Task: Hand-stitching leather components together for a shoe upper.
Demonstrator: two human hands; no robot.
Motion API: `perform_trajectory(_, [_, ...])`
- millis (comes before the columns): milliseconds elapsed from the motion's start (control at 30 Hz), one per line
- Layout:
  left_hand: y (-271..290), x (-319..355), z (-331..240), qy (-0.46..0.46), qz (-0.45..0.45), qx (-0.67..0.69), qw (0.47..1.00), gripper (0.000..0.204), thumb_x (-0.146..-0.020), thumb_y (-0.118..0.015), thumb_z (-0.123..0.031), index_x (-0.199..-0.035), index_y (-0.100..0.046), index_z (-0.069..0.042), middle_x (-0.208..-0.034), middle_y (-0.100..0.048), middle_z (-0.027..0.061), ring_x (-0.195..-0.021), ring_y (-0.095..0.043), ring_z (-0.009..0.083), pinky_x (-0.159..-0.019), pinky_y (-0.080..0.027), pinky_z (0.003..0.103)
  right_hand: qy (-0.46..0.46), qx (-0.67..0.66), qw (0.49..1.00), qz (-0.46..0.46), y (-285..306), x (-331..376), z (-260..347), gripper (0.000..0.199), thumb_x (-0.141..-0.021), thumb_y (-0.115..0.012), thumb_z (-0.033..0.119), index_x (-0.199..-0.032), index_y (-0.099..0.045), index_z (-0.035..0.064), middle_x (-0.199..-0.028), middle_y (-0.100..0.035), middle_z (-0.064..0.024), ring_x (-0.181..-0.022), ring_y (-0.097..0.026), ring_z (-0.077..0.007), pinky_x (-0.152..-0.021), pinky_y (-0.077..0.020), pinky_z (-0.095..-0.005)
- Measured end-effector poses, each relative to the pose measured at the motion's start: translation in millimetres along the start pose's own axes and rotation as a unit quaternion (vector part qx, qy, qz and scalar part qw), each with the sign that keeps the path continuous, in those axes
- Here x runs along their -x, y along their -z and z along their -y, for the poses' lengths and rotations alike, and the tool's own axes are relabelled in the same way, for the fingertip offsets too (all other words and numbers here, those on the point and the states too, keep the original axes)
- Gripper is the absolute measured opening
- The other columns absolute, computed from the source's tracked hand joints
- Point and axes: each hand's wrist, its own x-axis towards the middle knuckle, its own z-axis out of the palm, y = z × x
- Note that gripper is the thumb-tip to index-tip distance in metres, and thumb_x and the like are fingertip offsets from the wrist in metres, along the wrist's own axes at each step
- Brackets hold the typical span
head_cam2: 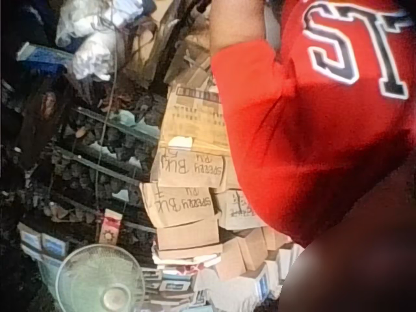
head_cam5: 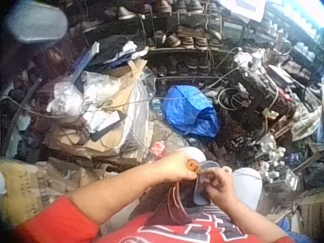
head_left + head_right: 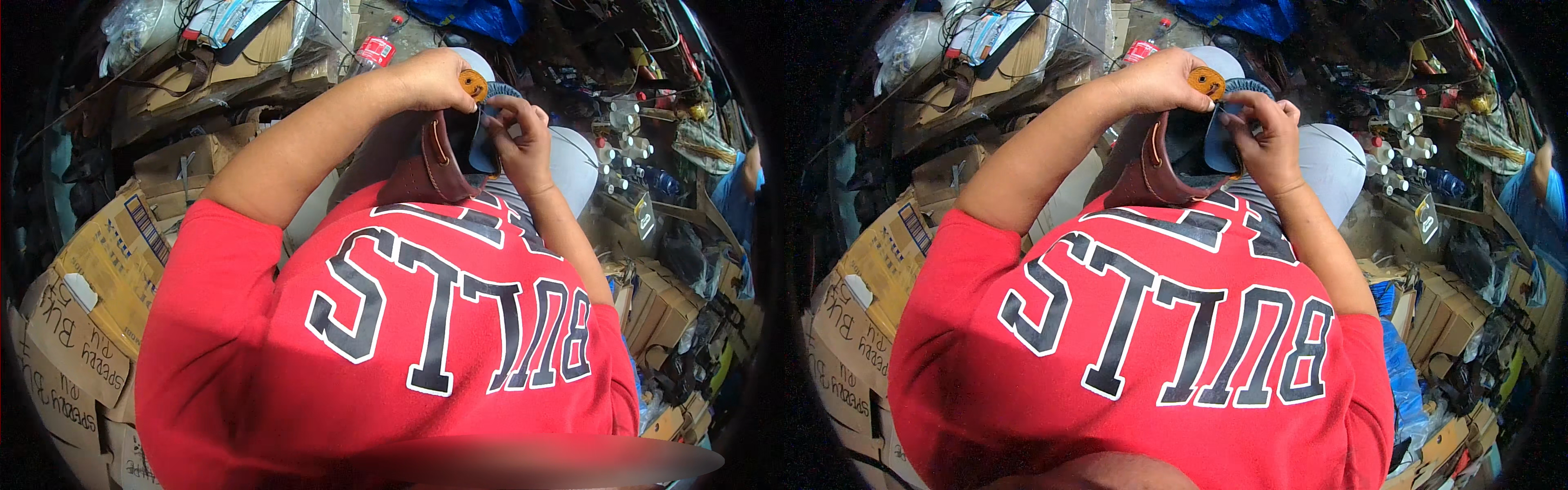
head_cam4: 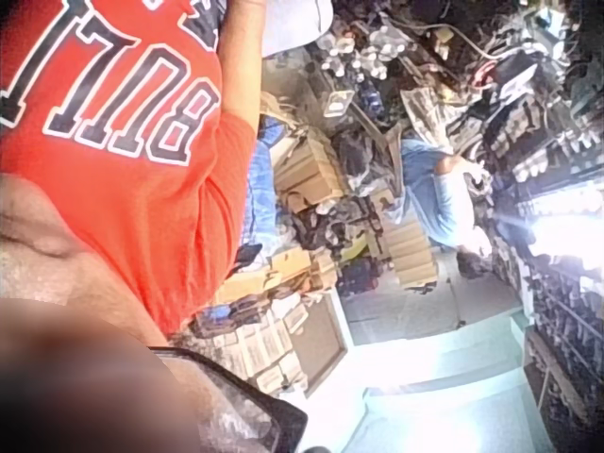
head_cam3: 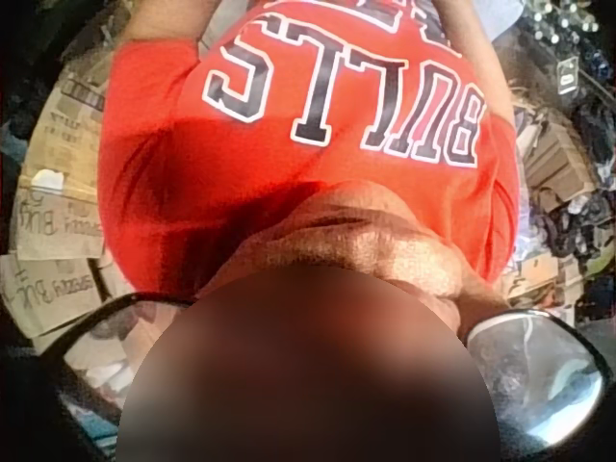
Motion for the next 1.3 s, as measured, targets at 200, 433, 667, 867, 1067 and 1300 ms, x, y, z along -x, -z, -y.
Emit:
perform_trajectory(200, [1.4, 0.8, 6.3, -0.030, 0.016, 0.040, 0.999, 0.034, -0.070, -0.075, -0.015, -0.097, -0.066, 0.004, -0.084, -0.068, 0.0096, -0.075, -0.062, 0.0135, -0.073, -0.050, 0.029, 0.104, 0.015, 0.994, 0.019, 4.6, -3.3, -1.0, 0.018, -0.075, -0.068, 0.005, -0.089, -0.067, 0.0152, -0.074, -0.058, -0.0009, -0.072, -0.055, -0.0203, -0.079, -0.0371, -0.0331])
perform_trajectory(433, [3.5, 3.6, -3.3, 0.008, 0.021, 0.022, 1.000, 0.033, -0.071, -0.075, -0.016, -0.096, -0.066, 0.004, -0.082, -0.068, 0.0090, -0.074, -0.062, 0.0138, -0.071, -0.050, 0.028, -0.006, -0.139, 0.987, 0.085, 8.6, -5.4, -23.2, 0.022, -0.069, -0.061, -0.008, -0.083, -0.066, 0.0081, -0.077, -0.062, -0.0027, -0.076, -0.058, -0.0192, -0.075, -0.0430, -0.0294])
perform_trajectory(667, [1.8, 0.1, -5.4, 0.015, 0.021, 0.030, 0.999, 0.034, -0.069, -0.075, -0.018, -0.095, -0.067, 0.003, -0.080, -0.068, 0.0095, -0.073, -0.062, 0.0141, -0.069, -0.050, 0.029, -0.013, -0.151, 0.985, 0.079, 8.1, -7.8, -23.8, 0.016, -0.070, -0.066, -0.004, -0.082, -0.066, 0.0064, -0.077, -0.063, -0.0022, -0.076, -0.059, -0.0158, -0.073, -0.0434, -0.0282])
perform_trajectory(867, [-1.0, -2.9, -2.1, 0.015, 0.012, 0.026, 0.999, 0.035, -0.068, -0.076, -0.018, -0.095, -0.067, 0.003, -0.080, -0.068, 0.0095, -0.072, -0.062, 0.0143, -0.069, -0.050, 0.029, -0.048, -0.087, 0.992, 0.073, 11.4, -8.1, -14.3, 0.012, -0.072, -0.073, 0.006, -0.083, -0.067, 0.0065, -0.076, -0.063, -0.0029, -0.073, -0.057, -0.0161, -0.072, -0.0427, -0.0283])
perform_trajectory(1067, [-2.3, -3.0, -4.1, 0.021, 0.010, 0.012, 1.000, 0.037, -0.068, -0.077, -0.019, -0.096, -0.067, 0.002, -0.082, -0.069, 0.0108, -0.074, -0.063, 0.0153, -0.070, -0.050, 0.030, -0.060, -0.104, 0.989, 0.086, 11.7, -5.6, -17.0, 0.012, -0.073, -0.073, 0.008, -0.082, -0.066, 0.0049, -0.075, -0.063, -0.0044, -0.072, -0.057, -0.0168, -0.070, -0.0432, -0.0288])
perform_trajectory(1300, [-4.1, -0.4, -6.8, -0.007, -0.010, -0.040, 0.999, 0.042, -0.066, -0.076, -0.019, -0.100, -0.066, 0.003, -0.086, -0.069, 0.0142, -0.077, -0.065, 0.0179, -0.072, -0.051, 0.031, -0.126, -0.137, 0.981, 0.062, 1.2, 2.0, -16.4, 0.011, -0.075, -0.072, 0.007, -0.082, -0.065, 0.0024, -0.076, -0.061, -0.0044, -0.072, -0.055, -0.0138, -0.068, -0.0436, -0.0267])
